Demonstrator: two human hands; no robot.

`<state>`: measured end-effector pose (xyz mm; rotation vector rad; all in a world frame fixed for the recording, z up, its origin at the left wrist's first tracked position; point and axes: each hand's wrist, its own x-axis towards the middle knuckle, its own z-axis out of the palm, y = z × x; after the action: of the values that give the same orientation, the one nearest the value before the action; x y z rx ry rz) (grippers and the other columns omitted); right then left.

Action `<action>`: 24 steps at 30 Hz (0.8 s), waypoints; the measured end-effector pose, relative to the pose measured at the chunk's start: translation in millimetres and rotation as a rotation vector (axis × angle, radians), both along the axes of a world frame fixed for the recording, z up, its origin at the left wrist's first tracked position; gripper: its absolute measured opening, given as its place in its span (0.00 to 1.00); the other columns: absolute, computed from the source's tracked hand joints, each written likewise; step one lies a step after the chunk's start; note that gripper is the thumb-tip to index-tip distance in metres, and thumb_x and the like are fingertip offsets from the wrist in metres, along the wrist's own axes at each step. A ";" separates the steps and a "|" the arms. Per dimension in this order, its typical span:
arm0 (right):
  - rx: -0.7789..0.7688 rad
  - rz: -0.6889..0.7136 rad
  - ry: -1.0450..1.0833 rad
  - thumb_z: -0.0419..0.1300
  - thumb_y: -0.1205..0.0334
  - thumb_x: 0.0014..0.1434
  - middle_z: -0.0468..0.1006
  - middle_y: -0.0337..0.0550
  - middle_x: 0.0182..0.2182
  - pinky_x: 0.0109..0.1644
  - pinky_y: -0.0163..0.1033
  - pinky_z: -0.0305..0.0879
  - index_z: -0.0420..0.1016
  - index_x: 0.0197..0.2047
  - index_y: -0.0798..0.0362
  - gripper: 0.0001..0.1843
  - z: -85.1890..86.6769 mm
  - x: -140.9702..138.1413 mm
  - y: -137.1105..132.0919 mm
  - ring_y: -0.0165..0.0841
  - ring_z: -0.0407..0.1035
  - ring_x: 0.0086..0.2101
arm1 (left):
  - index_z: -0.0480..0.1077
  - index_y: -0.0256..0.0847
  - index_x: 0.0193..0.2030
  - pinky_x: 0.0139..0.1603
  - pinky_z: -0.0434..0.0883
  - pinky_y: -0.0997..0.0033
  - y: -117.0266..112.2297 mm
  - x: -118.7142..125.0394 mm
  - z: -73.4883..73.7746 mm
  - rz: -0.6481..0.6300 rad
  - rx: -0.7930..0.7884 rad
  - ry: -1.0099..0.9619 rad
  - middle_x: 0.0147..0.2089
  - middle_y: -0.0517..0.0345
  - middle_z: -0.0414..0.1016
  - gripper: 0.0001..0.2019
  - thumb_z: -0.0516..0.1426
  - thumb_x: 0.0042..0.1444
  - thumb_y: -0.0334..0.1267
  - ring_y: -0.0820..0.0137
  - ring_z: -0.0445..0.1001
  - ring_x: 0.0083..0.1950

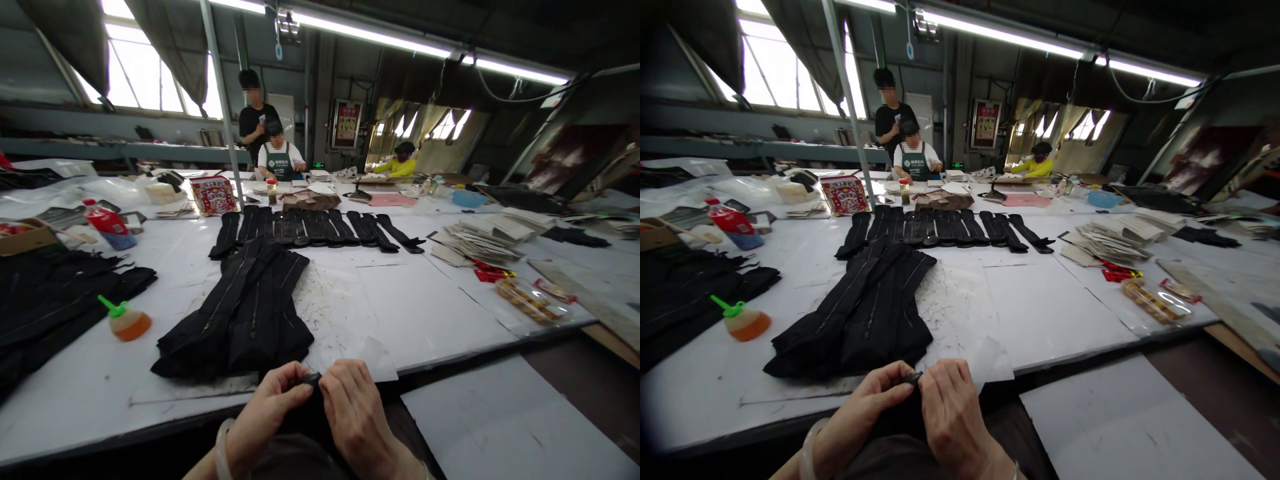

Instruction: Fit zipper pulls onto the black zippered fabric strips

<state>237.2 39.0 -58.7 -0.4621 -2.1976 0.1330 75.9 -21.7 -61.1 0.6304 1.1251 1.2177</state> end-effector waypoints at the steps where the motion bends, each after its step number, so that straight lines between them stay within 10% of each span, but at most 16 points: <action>1: -0.163 0.011 0.011 0.48 0.75 0.64 0.72 0.45 0.31 0.39 0.41 0.64 0.68 0.34 0.55 0.12 4.0 -0.6 -0.5 0.35 0.66 0.33 | 0.72 0.37 0.31 0.35 0.62 0.74 -0.6 0.4 -0.7 -0.003 0.009 0.014 0.27 0.63 0.71 0.20 0.72 0.39 0.48 0.73 0.64 0.30; 8: -1.166 0.114 -0.134 0.54 0.64 0.62 0.69 0.36 0.29 0.33 0.34 0.59 0.69 0.36 0.53 0.05 33.7 5.3 7.7 0.29 0.61 0.29 | 0.74 0.36 0.30 0.36 0.64 0.70 -1.3 -4.2 13.7 -0.073 0.098 0.370 0.29 0.59 0.71 0.14 0.65 0.47 0.47 0.68 0.66 0.33; 14: -1.281 0.112 -0.076 0.57 0.63 0.57 0.69 0.36 0.26 0.32 0.33 0.57 0.71 0.32 0.55 0.05 31.8 1.9 10.2 0.28 0.60 0.28 | 0.80 0.42 0.30 0.40 0.65 0.69 2.1 -18.9 31.3 -0.190 0.190 0.879 0.30 0.57 0.75 0.06 0.62 0.51 0.40 0.63 0.71 0.38; 24: -1.408 0.134 0.041 0.61 0.61 0.53 0.69 0.35 0.23 0.31 0.33 0.56 0.72 0.31 0.56 0.07 22.3 -2.0 9.4 0.27 0.60 0.26 | 0.72 0.37 0.29 0.17 0.54 0.78 16.7 -21.9 35.3 -0.366 -0.022 0.425 0.18 0.68 0.63 0.17 0.63 0.49 0.52 0.79 0.58 0.17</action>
<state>235.2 48.4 -36.4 -1.0079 -1.7649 1.7708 54.0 -5.0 -25.8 1.0609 1.2993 0.7729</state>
